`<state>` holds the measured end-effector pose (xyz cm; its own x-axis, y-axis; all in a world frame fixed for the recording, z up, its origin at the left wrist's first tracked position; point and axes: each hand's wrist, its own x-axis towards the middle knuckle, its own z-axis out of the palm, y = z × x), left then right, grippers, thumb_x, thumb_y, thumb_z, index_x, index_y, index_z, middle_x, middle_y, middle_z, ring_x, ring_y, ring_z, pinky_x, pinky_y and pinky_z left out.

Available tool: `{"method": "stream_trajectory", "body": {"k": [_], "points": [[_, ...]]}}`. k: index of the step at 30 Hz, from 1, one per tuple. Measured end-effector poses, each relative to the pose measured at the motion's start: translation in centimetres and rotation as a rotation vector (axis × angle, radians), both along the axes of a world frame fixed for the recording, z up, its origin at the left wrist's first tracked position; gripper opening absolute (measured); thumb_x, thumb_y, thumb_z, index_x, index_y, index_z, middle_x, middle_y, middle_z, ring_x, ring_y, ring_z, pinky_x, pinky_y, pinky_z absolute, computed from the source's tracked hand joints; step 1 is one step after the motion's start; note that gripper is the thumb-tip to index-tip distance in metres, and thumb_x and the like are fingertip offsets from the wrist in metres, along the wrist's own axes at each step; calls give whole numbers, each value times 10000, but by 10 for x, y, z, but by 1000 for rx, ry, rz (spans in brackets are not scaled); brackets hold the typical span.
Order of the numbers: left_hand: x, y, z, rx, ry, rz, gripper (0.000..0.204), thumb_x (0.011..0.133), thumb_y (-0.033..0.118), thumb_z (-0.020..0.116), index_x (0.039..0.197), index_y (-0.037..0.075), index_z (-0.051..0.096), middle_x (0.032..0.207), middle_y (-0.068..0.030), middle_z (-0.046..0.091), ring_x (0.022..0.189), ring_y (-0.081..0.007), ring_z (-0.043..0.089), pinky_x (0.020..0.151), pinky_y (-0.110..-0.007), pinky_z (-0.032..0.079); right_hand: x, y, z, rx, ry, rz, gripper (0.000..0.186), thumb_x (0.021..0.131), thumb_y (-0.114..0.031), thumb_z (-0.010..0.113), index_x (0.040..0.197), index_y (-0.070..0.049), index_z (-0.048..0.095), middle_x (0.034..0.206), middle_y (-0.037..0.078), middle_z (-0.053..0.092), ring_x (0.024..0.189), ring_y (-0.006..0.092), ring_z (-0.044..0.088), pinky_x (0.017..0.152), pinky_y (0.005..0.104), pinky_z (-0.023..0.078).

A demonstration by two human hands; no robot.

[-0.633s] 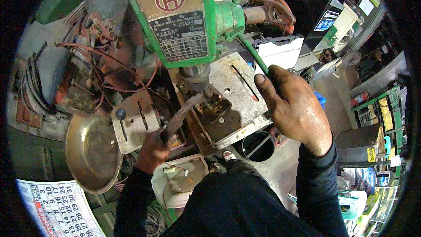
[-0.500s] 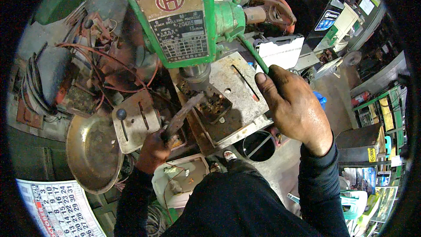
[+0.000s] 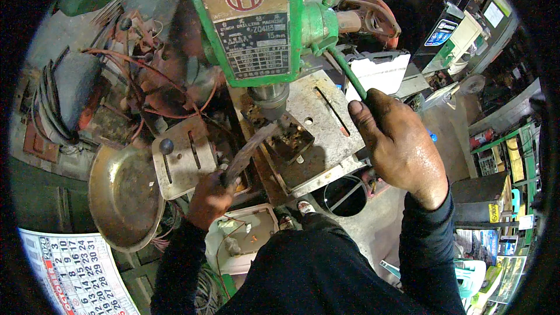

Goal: The person operates a green drill press in a workshop, adjusting the handle to lower the drill bit onto a metal piece. They retrieve a small metal part from a drawer, place it on the drill press table, and continue drilling. The person also handles a power cord and interacts with tools on the workbench.

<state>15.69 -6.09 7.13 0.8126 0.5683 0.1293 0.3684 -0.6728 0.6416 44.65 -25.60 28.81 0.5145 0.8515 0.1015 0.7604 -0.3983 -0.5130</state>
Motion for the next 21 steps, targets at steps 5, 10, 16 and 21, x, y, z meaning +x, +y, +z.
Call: {"method": "stream_trajectory", "body": {"k": [5, 10, 16, 21], "points": [[0, 0, 4, -66, 97, 47, 207, 975, 199, 676, 997, -7, 685, 766, -206, 673, 698, -389, 648, 633, -468, 498, 0, 1, -8, 45, -25, -28, 472, 1080, -393, 496, 1020, 68, 577, 868, 299, 605, 874, 474, 611, 775, 497, 471], [-1, 0, 1, -19, 58, 15, 222, 946, 190, 702, 1022, -16, 668, 797, -221, 678, 728, -428, 653, 660, -460, 520, 3, 1, -9, 16, 45, -30, 451, 1079, -371, 502, 1015, 71, 567, 840, 278, 592, 806, 435, 581, 753, 472, 466], [0, -6, -4, 71, -40, 32, 232, 938, 195, 716, 1036, -14, 686, 818, -219, 681, 752, -424, 654, 709, -463, 535, 3, 1, -8, 12, 43, -36, 436, 1076, -363, 512, 1018, 66, 570, 824, 275, 588, 775, 417, 579, 732, 467, 468], [-3, -9, -12, 486, -106, -78, 197, 918, 169, 730, 1022, 3, 699, 897, -191, 685, 823, -377, 669, 733, -459, 543, 1, 1, -9, 53, 39, -33, 369, 1057, -306, 529, 979, 51, 583, 811, 320, 621, 846, 528, 610, 750, 568, 465]]}}
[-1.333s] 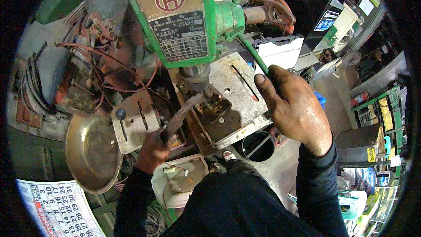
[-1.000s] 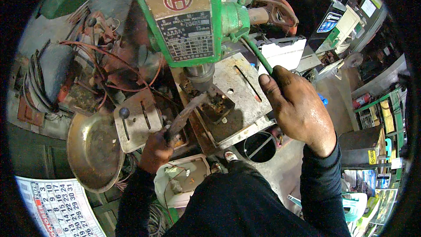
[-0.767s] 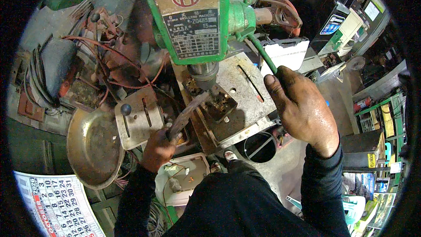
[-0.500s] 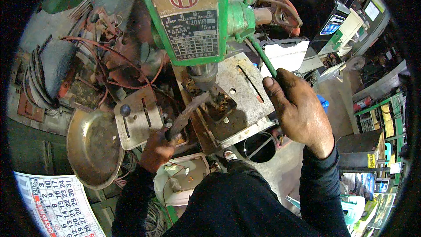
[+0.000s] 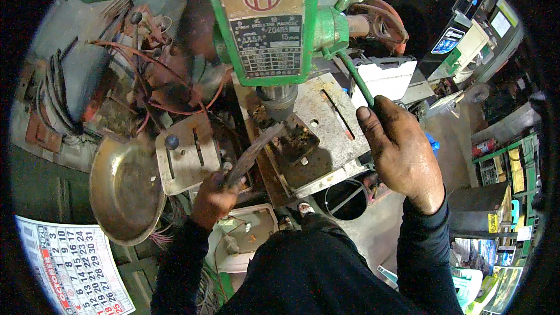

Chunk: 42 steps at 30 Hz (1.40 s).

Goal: The person operates a green drill press in a workshop, adjusting the handle to lower the drill bit onto a metal piece. They retrieve a small metal part from a drawer, place it on the drill press table, and continue drilling. The person also handles a power cord and interacts with tools on the workbench.

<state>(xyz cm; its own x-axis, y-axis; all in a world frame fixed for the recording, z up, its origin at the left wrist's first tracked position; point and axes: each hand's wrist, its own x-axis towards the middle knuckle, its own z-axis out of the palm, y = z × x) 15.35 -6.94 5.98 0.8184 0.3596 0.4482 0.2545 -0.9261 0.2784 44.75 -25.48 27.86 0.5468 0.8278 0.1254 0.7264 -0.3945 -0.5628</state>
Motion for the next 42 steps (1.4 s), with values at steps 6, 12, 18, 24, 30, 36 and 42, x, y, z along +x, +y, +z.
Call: {"method": "stream_trajectory", "body": {"k": [6, 12, 18, 24, 30, 36, 42], "points": [[-7, -4, -13, 297, 62, 42, 285, 875, 189, 786, 1045, -30, 717, 1023, -204, 674, 929, -368, 661, 809, -457, 555, -2, -2, 3, -48, 19, -21, 478, 1067, -384, 532, 1210, 66, 609, 1028, 299, 655, 976, 432, 643, 868, 448, 502], [-7, -12, -14, 208, 77, 134, 239, 906, 243, 764, 1049, 52, 754, 1084, -229, 646, 963, -382, 651, 838, -445, 560, -6, -1, -1, 73, -114, 11, 341, 1056, -279, 534, 1018, 54, 595, 888, 322, 639, 895, 517, 613, 792, 551, 474], [-4, -17, -8, 290, 124, 127, 252, 924, 264, 747, 1040, 40, 752, 1056, -219, 630, 988, -383, 641, 860, -447, 553, -4, -1, -4, 45, -74, -8, 362, 1054, -288, 539, 1027, 68, 599, 905, 326, 642, 910, 511, 619, 790, 549, 477], [-3, -22, -11, 148, 139, 269, 344, 940, 286, 731, 1100, -18, 711, 1030, -215, 626, 979, -394, 640, 850, -451, 547, -4, -1, -9, 124, -122, 17, 360, 1056, -282, 531, 1009, 68, 602, 853, 326, 633, 867, 525, 613, 765, 557, 475], [-1, -22, -13, 236, 135, 198, 367, 960, 282, 711, 1082, -63, 681, 1028, -229, 628, 946, -400, 638, 844, -459, 540, -2, 1, -13, 104, -45, 7, 353, 1065, -281, 517, 980, 54, 590, 814, 326, 617, 838, 532, 608, 746, 564, 467], [-5, -18, -18, 217, 228, 183, 244, 968, 249, 682, 1080, 35, 721, 1052, -222, 630, 969, -387, 641, 844, -459, 540, -2, 2, -19, 163, -70, 17, 346, 1068, -269, 513, 938, 47, 567, 783, 317, 601, 797, 531, 590, 718, 564, 455], [-5, -16, -25, 307, 123, 247, 426, 935, 433, 699, 1160, 71, 697, 1011, -217, 660, 930, -405, 660, 823, -493, 550, 2, 2, -23, 128, -42, 28, 337, 1062, -260, 531, 927, 47, 558, 775, 316, 596, 776, 532, 587, 691, 558, 455]]}}
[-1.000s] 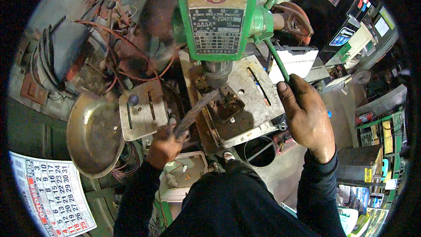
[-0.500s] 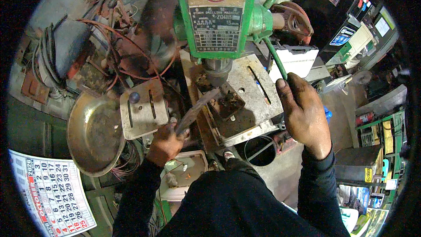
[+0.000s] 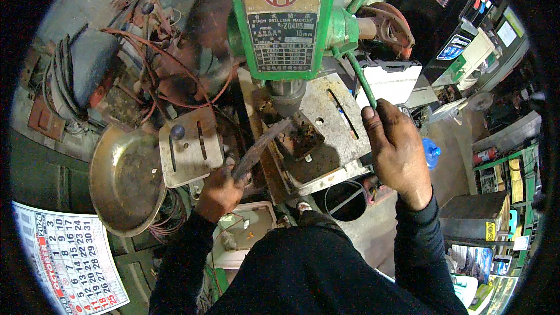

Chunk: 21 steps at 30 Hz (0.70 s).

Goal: The person operates a green drill press in a workshop, adjusting the handle to lower the drill bit onto a metal piece. They retrieve a small metal part from a drawer, place it on the drill press table, and continue drilling. The person also handles a power cord and interacts with tools on the workbench.

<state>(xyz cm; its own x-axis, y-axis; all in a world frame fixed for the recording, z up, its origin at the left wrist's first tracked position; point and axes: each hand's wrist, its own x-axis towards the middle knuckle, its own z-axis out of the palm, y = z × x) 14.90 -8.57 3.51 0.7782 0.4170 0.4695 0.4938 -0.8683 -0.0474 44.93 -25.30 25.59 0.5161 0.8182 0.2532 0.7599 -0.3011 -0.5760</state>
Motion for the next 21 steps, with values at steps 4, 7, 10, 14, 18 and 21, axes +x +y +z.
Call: {"method": "stream_trajectory", "body": {"k": [4, 7, 10, 14, 18, 21], "points": [[-3, 2, 3, -120, 62, -55, 277, 954, 261, 702, 1074, 11, 720, 1045, -194, 622, 990, -350, 634, 869, -430, 537, 1, 0, -3, -27, 41, -27, 413, 1075, -348, 506, 927, 37, 529, 761, 247, 515, 716, 403, 504, 685, 472, 428], [-6, 6, 7, 18, 89, -178, 311, 957, 260, 707, 1066, -31, 707, 1031, -190, 619, 972, -356, 633, 851, -433, 535, 0, 0, -4, -26, 27, -41, 413, 1074, -350, 506, 926, 34, 534, 753, 245, 515, 708, 401, 503, 681, 470, 429], [-4, 6, 10, -93, 87, -145, 328, 961, 262, 707, 1060, -51, 699, 1009, -188, 611, 945, -363, 629, 838, -440, 533, 0, 0, -5, -22, 24, -28, 397, 1073, -327, 511, 910, 34, 533, 746, 264, 539, 716, 440, 533, 672, 496, 435], [3, 2, 14, -474, 23, 55, 328, 968, 266, 703, 1054, -51, 700, 964, -185, 610, 926, -376, 620, 823, -442, 533, 1, 1, -7, 10, 9, -20, 361, 1068, -276, 529, 878, 32, 522, 742, 305, 580, 740, 519, 587, 653, 552, 441], [8, -3, 25, -467, 5, 27, 336, 981, 268, 687, 1095, -48, 689, 926, -193, 636, 899, -395, 619, 807, -440, 531, 2, 2, -12, 43, -26, -11, 354, 1066, -276, 531, 890, 31, 527, 745, 300, 572, 737, 517, 577, 645, 550, 433], [9, -5, 35, -670, -41, 168, 342, 988, 265, 670, 1130, -46, 678, 866, -211, 651, 839, -401, 623, 788, -437, 524, 2, 2, -16, 26, 13, -34, 408, 1082, -343, 506, 952, 42, 543, 763, 206, 523, 700, 330, 506, 671, 431, 435]]}}
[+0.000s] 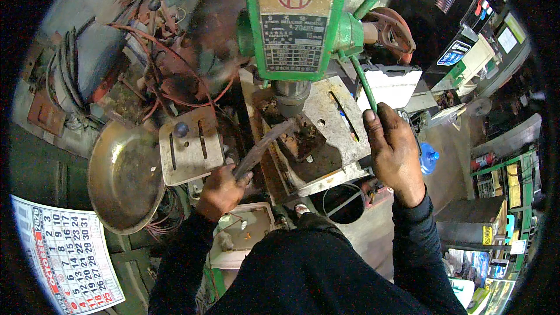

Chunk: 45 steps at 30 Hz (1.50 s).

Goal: The person operates a green drill press in a workshop, adjusting the handle to lower the drill bit onto a metal piece. They retrieve a small metal part from a drawer, place it on the drill press table, and continue drilling. The person also handles a power cord and interacts with tools on the workbench.

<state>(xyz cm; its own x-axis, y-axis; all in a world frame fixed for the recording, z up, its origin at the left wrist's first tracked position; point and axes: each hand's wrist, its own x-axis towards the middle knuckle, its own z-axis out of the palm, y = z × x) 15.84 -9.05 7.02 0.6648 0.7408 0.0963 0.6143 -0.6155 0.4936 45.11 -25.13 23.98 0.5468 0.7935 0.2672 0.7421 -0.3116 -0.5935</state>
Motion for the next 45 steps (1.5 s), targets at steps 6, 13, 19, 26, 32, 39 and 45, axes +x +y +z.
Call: {"method": "stream_trajectory", "body": {"k": [6, 13, 19, 26, 32, 39, 45], "points": [[6, 6, 17, -243, -44, -111, 300, 981, 255, 640, 985, -41, 685, 771, -245, 665, 727, -404, 647, 704, -487, 516, 0, 1, -6, 51, 33, -10, 353, 1073, -291, 527, 927, 29, 552, 746, 266, 568, 696, 450, 557, 643, 490, 440], [10, 3, 25, -217, 19, -25, 385, 1000, 307, 601, 910, -61, 672, 746, -276, 646, 733, -467, 635, 687, -519, 517, 4, 2, -14, 52, 70, -7, 361, 1084, -296, 506, 996, 45, 582, 779, 259, 598, 700, 413, 573, 659, 473, 449], [9, 6, 22, -314, 59, -6, 353, 977, 295, 657, 1073, -44, 647, 814, -276, 669, 789, -468, 658, 719, -513, 519, 6, 3, -19, 50, 67, 1, 345, 1085, -274, 503, 979, 46, 578, 776, 253, 594, 691, 397, 567, 653, 466, 442], [3, 9, 12, -25, 19, -205, 385, 1003, 287, 617, 923, -86, 667, 745, -289, 621, 757, -483, 635, 709, -533, 521, 4, 4, -18, 74, 86, 12, 360, 1087, -292, 500, 947, 34, 562, 727, 227, 573, 641, 367, 547, 618, 452, 429], [-2, 12, -4, 58, 94, -266, 300, 1006, 199, 592, 903, -68, 681, 798, -218, 626, 778, -427, 642, 674, -520, 543, 5, 4, -22, 98, 41, 15, 366, 1085, -300, 511, 925, 26, 557, 701, 213, 566, 609, 350, 535, 590, 447, 421], [-6, 18, -10, 564, 126, -522, 312, 1022, 207, 577, 896, -64, 668, 720, -221, 600, 722, -415, 643, 681, -506, 549, 5, 7, -26, 157, 18, 28, 346, 1074, -276, 536, 896, 20, 554, 656, 200, 555, 570, 359, 530, 560, 455, 410], [3, 10, 4, -5, -4, -155, 395, 997, 277, 621, 900, -104, 662, 793, -297, 637, 772, -484, 636, 708, -515, 528, 7, 5, -26, 106, 13, 37, 364, 1081, -298, 520, 906, 19, 558, 683, 153, 531, 616, 295, 516, 593, 424, 407]]}}
